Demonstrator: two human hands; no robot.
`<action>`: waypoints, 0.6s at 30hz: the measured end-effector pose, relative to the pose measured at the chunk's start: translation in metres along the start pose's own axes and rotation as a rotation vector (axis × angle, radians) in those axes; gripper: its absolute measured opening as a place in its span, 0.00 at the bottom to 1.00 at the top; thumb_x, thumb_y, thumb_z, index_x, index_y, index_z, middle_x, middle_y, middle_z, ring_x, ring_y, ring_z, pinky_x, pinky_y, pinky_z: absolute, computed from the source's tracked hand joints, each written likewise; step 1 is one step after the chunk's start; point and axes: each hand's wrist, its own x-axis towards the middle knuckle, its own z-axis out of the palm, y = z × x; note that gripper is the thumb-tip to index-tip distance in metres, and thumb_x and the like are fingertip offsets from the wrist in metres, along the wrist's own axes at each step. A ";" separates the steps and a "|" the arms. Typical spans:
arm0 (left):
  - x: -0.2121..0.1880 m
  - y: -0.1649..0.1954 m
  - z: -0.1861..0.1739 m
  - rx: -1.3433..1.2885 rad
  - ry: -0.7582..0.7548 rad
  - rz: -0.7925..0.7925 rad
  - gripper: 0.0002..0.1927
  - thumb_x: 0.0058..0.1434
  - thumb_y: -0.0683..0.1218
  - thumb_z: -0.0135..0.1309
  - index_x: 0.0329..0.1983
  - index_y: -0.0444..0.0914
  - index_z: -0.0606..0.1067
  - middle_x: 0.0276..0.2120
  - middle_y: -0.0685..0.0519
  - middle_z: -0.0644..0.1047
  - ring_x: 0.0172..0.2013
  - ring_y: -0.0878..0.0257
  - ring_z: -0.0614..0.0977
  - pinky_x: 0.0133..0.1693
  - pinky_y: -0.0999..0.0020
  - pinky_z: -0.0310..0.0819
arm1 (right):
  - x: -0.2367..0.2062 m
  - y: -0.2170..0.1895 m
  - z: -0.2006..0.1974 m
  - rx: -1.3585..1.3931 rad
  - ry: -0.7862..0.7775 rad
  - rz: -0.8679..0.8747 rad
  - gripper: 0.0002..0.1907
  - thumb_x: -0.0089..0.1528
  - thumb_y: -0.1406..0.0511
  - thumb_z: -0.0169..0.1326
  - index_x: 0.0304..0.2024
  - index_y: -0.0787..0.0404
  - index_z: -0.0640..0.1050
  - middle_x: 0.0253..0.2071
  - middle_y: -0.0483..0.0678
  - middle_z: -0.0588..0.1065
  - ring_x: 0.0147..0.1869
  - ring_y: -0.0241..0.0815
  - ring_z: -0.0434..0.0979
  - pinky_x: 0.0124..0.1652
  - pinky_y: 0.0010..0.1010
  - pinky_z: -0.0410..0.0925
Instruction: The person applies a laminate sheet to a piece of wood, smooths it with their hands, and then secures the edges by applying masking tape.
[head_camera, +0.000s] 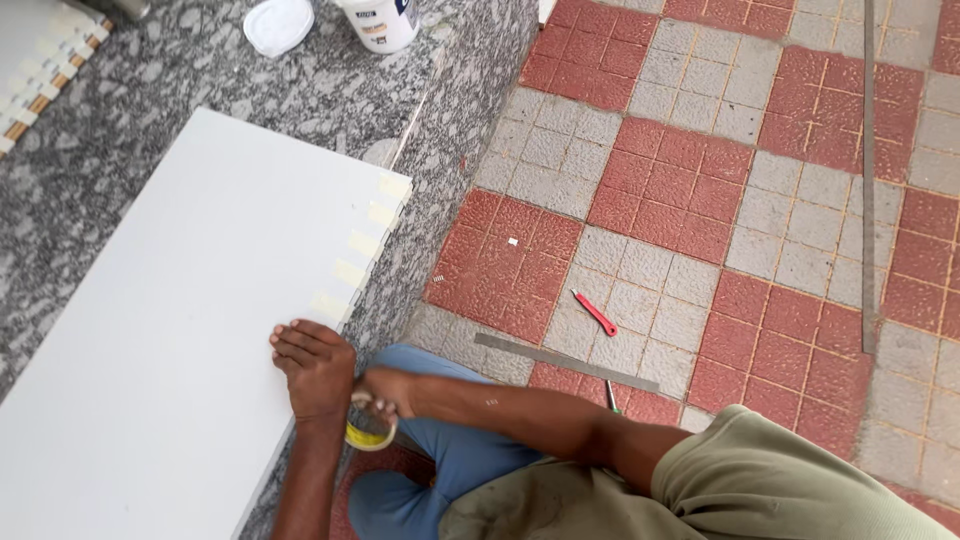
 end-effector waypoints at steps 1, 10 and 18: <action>-0.001 0.001 -0.001 0.019 0.012 -0.010 0.15 0.68 0.40 0.51 0.51 0.23 0.78 0.47 0.27 0.80 0.48 0.41 0.85 0.46 0.53 0.83 | -0.002 0.014 0.001 0.075 0.012 -0.071 0.13 0.74 0.63 0.46 0.36 0.63 0.71 0.19 0.39 0.63 0.16 0.28 0.57 0.14 0.24 0.53; -0.037 -0.015 -0.013 -0.497 -0.175 -0.264 0.31 0.70 0.43 0.50 0.75 0.28 0.61 0.71 0.34 0.64 0.71 0.44 0.68 0.69 0.51 0.62 | -0.023 0.069 -0.037 -0.396 0.098 -0.614 0.13 0.74 0.62 0.48 0.38 0.65 0.73 0.23 0.46 0.73 0.24 0.34 0.72 0.28 0.28 0.65; -0.070 -0.019 -0.090 -1.447 -0.005 -0.469 0.30 0.62 0.49 0.63 0.63 0.33 0.68 0.57 0.42 0.71 0.57 0.45 0.75 0.54 0.51 0.75 | -0.061 0.039 -0.027 -0.721 0.000 -0.907 0.03 0.69 0.72 0.51 0.45 0.66 0.73 0.34 0.48 0.76 0.37 0.37 0.77 0.38 0.30 0.70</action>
